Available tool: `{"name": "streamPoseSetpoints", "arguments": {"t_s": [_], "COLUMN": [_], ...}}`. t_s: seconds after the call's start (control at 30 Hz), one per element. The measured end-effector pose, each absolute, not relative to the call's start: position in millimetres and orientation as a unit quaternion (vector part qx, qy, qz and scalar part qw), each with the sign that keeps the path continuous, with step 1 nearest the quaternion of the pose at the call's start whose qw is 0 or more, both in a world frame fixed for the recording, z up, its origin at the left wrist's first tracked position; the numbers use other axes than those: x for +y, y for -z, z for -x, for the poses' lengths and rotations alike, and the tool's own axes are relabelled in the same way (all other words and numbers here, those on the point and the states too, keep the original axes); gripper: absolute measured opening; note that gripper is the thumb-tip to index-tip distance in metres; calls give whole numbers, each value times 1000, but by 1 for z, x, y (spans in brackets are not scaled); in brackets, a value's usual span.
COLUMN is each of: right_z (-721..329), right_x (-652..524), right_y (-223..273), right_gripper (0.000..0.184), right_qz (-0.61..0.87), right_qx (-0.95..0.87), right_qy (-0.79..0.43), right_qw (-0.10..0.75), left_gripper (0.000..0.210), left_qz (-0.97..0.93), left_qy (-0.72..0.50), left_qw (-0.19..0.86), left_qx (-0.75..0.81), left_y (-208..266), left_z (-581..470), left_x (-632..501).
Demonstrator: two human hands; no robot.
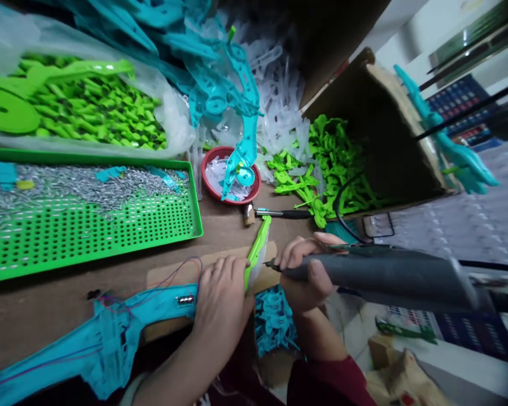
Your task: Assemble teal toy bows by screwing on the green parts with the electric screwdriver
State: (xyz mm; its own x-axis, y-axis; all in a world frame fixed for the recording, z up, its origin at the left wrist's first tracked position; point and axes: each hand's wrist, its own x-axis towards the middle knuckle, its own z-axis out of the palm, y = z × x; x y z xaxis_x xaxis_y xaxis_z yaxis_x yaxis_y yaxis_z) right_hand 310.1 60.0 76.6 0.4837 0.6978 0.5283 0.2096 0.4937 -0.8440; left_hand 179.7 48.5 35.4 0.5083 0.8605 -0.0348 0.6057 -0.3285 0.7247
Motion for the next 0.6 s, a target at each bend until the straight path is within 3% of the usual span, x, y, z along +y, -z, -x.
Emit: {"name": "streamPoseSetpoints", "arguments": {"t_s": [0.2, 0.6], "right_z": [-321, -340], "right_x": [70, 66], "right_y": [-69, -69], "right_gripper": [29, 36], "right_qz": [473, 428], "right_qx": [-495, -524], "right_qy": [-153, -199], "right_qw": [712, 709], "left_gripper": [46, 24], "left_qz": [-744, -725], "left_qy": [-163, -224], "left_qw": [415, 378], "left_qx": [497, 531], "left_y": [-38, -26], "left_z": [-189, -194], "left_x": [53, 51]}}
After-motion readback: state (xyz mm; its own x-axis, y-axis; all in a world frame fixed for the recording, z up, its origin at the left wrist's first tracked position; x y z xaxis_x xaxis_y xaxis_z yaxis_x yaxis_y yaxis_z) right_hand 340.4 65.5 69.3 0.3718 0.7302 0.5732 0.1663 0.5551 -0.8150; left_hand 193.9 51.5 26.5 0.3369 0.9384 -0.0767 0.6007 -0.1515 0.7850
